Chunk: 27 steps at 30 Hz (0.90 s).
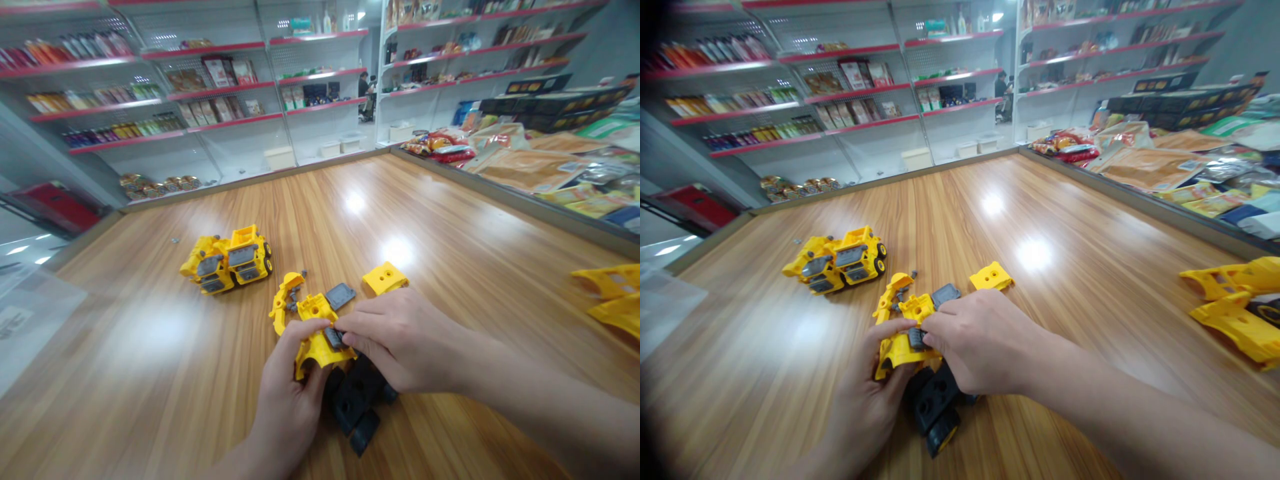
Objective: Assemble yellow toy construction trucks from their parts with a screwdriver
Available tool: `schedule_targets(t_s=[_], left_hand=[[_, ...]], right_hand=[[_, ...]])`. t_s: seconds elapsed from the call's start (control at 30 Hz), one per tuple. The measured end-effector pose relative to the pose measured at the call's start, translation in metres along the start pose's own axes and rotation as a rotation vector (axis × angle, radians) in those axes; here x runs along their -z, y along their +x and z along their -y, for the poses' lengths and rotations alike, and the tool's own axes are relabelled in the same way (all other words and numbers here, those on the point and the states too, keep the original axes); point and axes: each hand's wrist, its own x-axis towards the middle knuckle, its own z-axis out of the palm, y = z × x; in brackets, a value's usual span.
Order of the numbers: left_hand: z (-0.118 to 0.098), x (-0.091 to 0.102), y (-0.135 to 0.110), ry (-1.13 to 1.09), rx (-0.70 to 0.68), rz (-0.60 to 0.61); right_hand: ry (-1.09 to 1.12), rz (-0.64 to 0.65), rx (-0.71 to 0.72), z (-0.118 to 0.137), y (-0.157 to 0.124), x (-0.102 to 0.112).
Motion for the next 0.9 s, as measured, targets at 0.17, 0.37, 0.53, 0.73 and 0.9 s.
schedule_targets(t_s=[0.17, 0.37, 0.53, 0.73, 0.9], left_hand=[[-0.0006, -0.0004, 0.0005, 0.0, -0.018, 0.003], [-0.0027, 0.0002, 0.0012, -0.018, -0.046, 0.014], [-0.0033, 0.0013, 0.0021, -0.07, -0.073, 0.022], [-0.0005, 0.0005, 0.0006, -0.114, -0.087, 0.05], [-0.0014, 0.0007, -0.0002, -0.14, -0.048, 0.08]], right_hand=[[-0.02, 0.014, 0.022, 0.0003, -0.0013, 0.0024], [-0.05, 0.006, 0.047, 0.0031, -0.0002, 0.0039], [0.018, 0.012, 0.007, 0.0067, -0.0001, 0.0055], [-0.023, 0.01, 0.058, 0.0043, -0.0025, 0.0049], [-0.122, 0.04, 0.064, 0.0055, -0.0052, 0.0057]])
